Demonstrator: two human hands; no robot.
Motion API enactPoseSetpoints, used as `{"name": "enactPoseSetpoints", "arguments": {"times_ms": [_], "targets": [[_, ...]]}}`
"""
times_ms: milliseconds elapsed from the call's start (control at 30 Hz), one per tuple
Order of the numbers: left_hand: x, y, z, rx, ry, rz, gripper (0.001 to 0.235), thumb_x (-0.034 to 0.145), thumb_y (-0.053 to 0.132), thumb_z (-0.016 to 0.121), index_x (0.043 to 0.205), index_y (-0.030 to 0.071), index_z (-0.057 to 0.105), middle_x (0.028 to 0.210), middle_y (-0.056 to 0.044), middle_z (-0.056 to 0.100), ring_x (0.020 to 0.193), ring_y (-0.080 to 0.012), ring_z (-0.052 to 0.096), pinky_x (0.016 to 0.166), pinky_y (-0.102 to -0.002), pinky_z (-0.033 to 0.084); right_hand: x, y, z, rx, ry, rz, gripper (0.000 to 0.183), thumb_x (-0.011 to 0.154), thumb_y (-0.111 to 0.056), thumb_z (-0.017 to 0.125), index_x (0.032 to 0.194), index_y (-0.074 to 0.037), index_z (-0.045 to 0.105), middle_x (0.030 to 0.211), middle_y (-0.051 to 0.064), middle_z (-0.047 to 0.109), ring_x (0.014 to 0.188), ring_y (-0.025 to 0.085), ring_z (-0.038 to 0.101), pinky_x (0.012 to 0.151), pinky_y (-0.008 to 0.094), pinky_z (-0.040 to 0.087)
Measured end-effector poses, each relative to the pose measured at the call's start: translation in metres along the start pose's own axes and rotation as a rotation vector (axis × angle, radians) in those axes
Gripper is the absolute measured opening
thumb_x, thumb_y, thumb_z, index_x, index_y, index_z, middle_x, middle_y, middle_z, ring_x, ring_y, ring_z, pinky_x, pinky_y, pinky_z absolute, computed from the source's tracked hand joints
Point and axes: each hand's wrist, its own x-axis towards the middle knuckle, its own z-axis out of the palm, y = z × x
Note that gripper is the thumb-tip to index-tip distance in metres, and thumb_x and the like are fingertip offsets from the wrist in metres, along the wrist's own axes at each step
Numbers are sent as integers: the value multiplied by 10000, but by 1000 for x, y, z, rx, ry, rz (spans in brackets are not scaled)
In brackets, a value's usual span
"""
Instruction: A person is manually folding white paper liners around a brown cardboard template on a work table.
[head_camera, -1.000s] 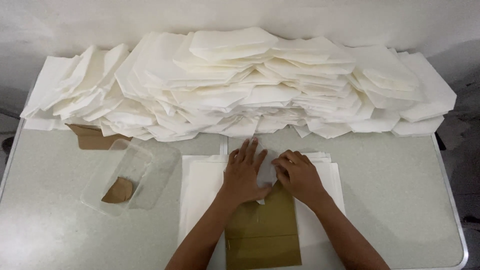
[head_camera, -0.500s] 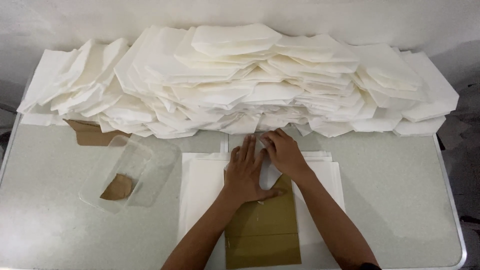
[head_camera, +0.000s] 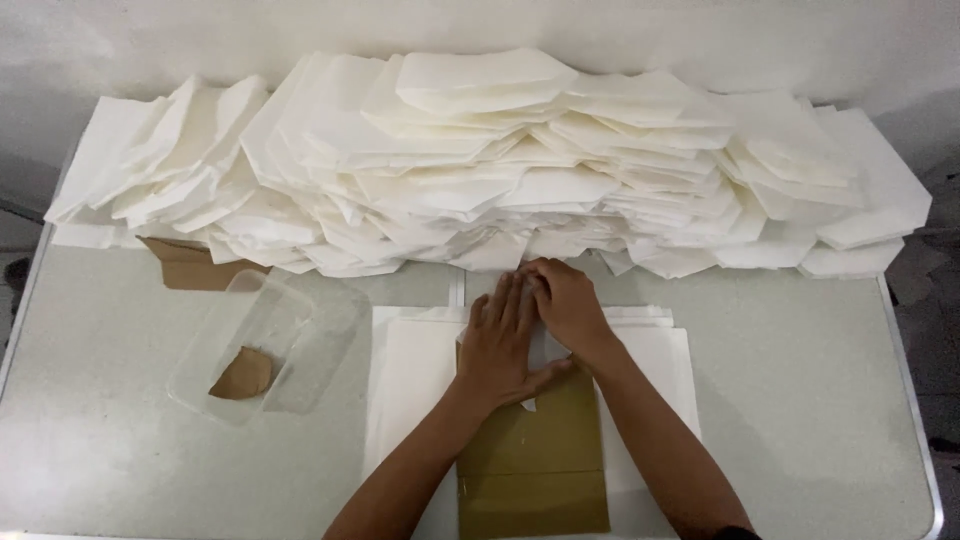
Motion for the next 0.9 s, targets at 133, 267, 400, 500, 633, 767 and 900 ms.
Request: {"name": "enactPoseSetpoints", "arguments": {"times_ms": [133,267,400,500,633,767,900], "targets": [[-3,-4,3,-23,70,19,961,960,719,326,1556,-35,299,1605,-289,304,1504,-427,279,1131,-556,310,4,11,7,31,11,30,264,1044,-96,485,1228,-79,673,1068,186,710,1057,369,691,894,506,567],[-6,-12,13,-242,225,12,352,945,264,468,1203,37,544,1495,-206,439,1424,-430,405,1053,-597,386,2,3,4,121,20,40,247,989,-87,582,1222,-54,656,1057,214,726,1017,400,708,862,510,574],[-9,-23,5,-580,258,-149,192,982,88,427,1138,127,533,1332,-90,523,1282,-337,556,1005,-464,474,5,13,5,157,15,66,281,971,-139,630,1246,-92,663,1011,195,752,957,356,734,813,474,581],[-3,-34,9,-645,276,-266,169,966,73,514,1117,147,497,1203,-58,532,1181,-306,607,910,-440,519,7,17,1,136,6,83,234,959,-149,667,1186,-94,684,961,170,769,895,315,740,776,432,592],[10,-37,-8,-516,198,-349,142,1001,127,527,1135,81,516,1115,-138,564,1053,-378,639,809,-494,546,5,19,2,235,27,64,191,949,-175,685,1111,-72,689,961,192,760,914,309,717,802,460,583],[18,-45,-11,-608,68,-443,223,986,230,575,1155,93,526,987,-127,682,888,-332,720,697,-451,557,2,13,-5,300,22,88,187,939,-208,710,1060,-71,676,941,164,750,906,259,684,822,427,568],[20,-45,-16,-713,79,-482,162,990,206,600,1041,98,491,909,-139,719,795,-322,729,632,-409,534,-4,38,-6,439,14,189,199,1010,-239,525,1059,-72,620,949,131,699,952,258,629,846,442,533]]}}
